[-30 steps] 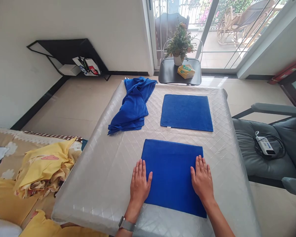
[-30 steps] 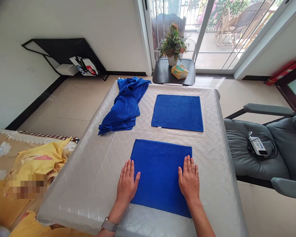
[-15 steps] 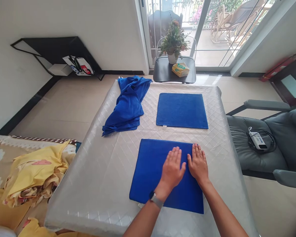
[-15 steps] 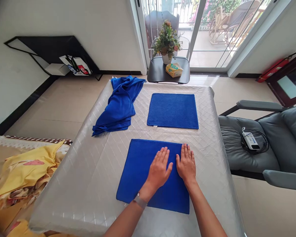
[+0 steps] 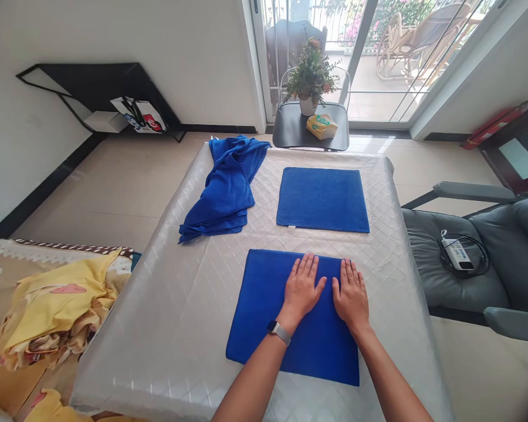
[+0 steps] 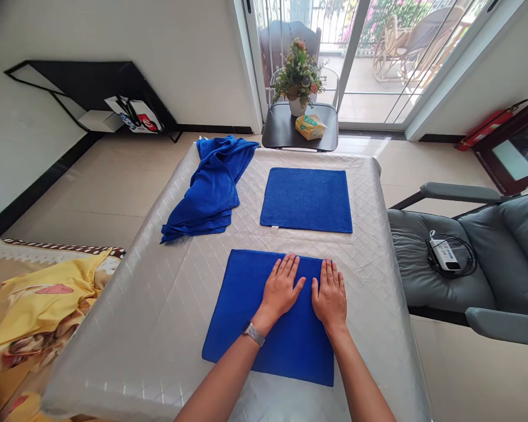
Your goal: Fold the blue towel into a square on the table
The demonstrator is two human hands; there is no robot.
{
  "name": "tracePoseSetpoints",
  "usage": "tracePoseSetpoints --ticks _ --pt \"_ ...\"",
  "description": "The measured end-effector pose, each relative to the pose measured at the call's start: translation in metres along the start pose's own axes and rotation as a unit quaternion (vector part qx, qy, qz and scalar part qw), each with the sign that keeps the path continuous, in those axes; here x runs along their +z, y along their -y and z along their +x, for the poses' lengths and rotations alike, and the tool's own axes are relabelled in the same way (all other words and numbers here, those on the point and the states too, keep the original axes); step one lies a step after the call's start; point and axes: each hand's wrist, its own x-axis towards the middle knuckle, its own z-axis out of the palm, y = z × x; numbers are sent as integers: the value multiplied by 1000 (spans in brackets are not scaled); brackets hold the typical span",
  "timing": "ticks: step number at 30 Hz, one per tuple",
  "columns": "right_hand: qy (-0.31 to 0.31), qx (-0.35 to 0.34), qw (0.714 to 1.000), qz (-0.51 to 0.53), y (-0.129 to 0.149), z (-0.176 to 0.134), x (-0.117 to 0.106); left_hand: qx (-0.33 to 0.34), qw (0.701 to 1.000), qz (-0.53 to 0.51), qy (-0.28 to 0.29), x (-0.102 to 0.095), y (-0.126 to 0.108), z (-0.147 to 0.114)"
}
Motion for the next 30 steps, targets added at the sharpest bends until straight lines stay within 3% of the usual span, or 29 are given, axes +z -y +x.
tracePoseSetpoints --ticks 9,13,17,20,22,27,30 --pt "3 14 1000 5 3 0 -3 -132 987 88 -25 -34 93 -36" --pt "-4 20 1000 3 3 -1 -1 -158 983 88 -34 -38 115 -51" --pt "-4 22 1000 -5 4 -1 -1 -195 977 73 -52 -44 118 -54" --pt "-4 19 1000 -4 4 0 -2 -217 970 58 -89 -45 94 -45" --pt "-6 18 1000 0 4 0 -2 -196 975 40 -94 -40 59 -32" --pt "1 -11 1000 -13 -3 -3 1 16 999 -42 4 -3 -44 3" --pt "9 -29 999 -27 -6 -5 2 36 998 -58 15 15 -66 14"
